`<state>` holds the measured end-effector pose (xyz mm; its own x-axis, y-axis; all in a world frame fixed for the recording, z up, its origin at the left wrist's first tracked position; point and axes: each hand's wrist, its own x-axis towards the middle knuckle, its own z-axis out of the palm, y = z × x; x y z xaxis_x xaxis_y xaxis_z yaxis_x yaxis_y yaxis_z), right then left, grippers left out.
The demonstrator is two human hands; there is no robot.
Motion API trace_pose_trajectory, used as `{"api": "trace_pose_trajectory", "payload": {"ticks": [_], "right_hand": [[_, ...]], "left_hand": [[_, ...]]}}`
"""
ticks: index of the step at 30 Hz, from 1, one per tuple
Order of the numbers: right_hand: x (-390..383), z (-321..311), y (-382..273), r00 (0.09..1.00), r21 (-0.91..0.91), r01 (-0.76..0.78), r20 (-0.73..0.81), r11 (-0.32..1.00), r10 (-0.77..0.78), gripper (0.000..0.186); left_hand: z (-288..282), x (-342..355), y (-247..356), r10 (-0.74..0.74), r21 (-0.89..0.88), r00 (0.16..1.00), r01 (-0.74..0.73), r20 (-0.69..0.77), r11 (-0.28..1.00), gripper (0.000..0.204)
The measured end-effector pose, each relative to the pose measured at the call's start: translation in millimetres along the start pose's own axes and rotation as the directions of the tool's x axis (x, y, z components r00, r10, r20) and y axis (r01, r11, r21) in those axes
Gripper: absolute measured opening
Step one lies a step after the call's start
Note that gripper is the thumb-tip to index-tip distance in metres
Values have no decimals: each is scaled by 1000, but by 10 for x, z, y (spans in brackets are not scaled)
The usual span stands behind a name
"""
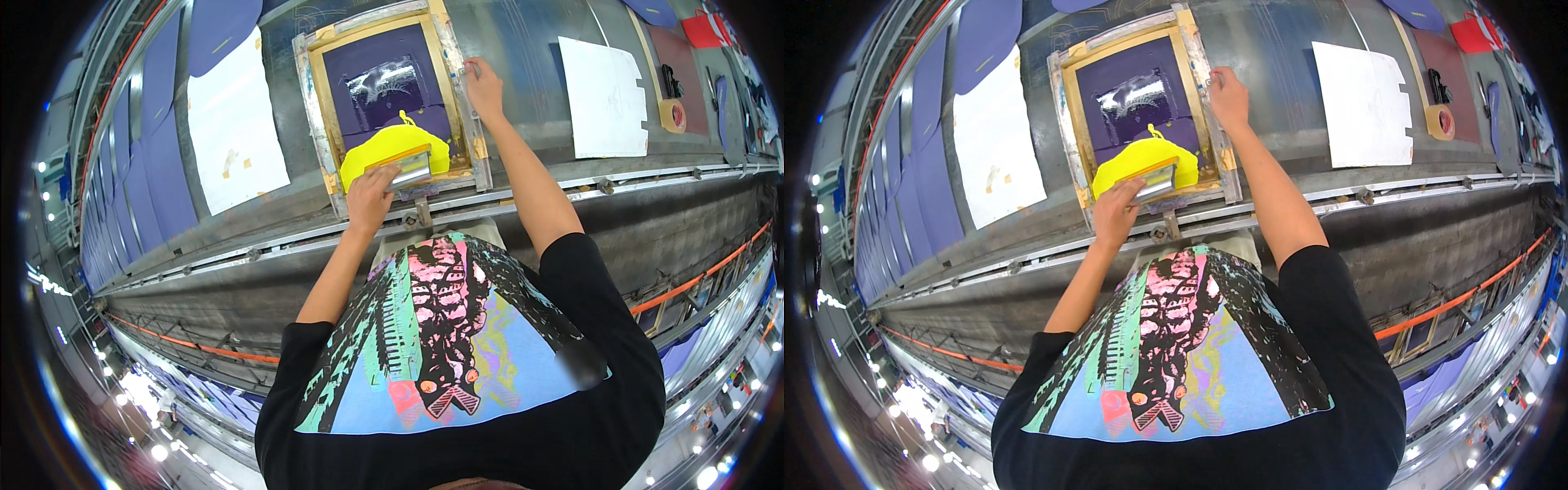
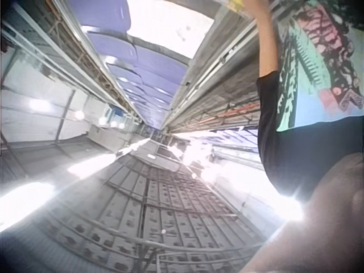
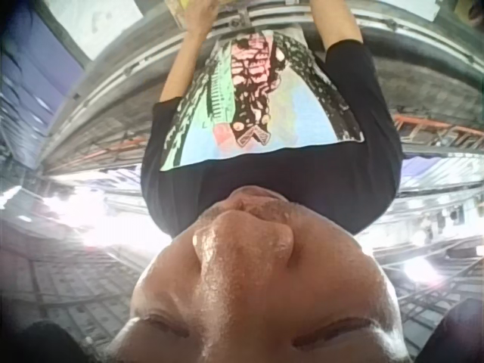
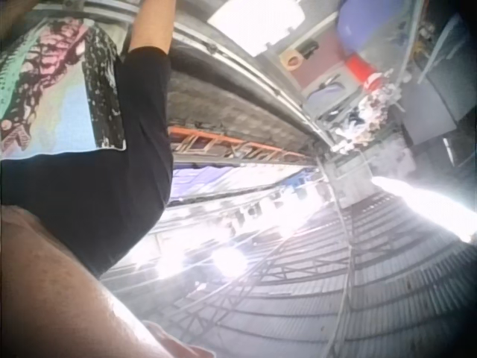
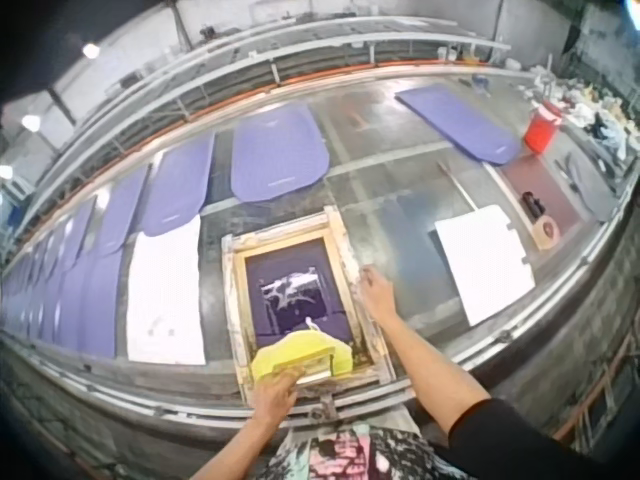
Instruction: The person performs screen printing on purple fabric pieces laid out on a flatbed. They use a squeegee to pull yellow ink across a screen frame, then lift the frame to reveal printed designs. The process repeats on multiple fabric pieces in sequence.
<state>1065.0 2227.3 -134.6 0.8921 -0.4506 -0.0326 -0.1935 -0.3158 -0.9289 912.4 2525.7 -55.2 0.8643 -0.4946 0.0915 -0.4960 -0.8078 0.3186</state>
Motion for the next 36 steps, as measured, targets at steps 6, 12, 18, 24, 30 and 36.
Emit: {"api": "trace_pose_trajectory", "payload": {"ticks": [6, 12, 18, 24, 30, 36], "right_hand": [[-18, -159, 8, 999, -1, -24, -28, 1000, 24, 19], [-44, -201, -59, 1000, -13, -13, -20, 1000, 13, 19], [-45, -170, -122, 999, -6, 14, -46, 1000, -15, 19], [-56, -166, -184, 998, 8, -3, -58, 1000, 4, 17], [-99, -257, -297, 995, 2, -101, 20, 995, 101, 19], [-114, -233, -254, 999, -1, -18, -36, 1000, 18, 19]], "left_hand": [[-92, -51, 130, -39, -30, 988, 43, 147, 999, 49], [-353, 963, -180, -188, -112, 766, 321, 614, 940, 46], [-364, 1673, -783, -13, -272, 449, 565, 894, 779, 48], [-992, 2567, -906, -182, -267, 827, 368, 533, 891, 23], [-339, 2173, -697, -20, 107, 984, 39, -175, 994, 40], [-76, 1184, -382, 86, 89, 974, -69, -211, 994, 40]]}}
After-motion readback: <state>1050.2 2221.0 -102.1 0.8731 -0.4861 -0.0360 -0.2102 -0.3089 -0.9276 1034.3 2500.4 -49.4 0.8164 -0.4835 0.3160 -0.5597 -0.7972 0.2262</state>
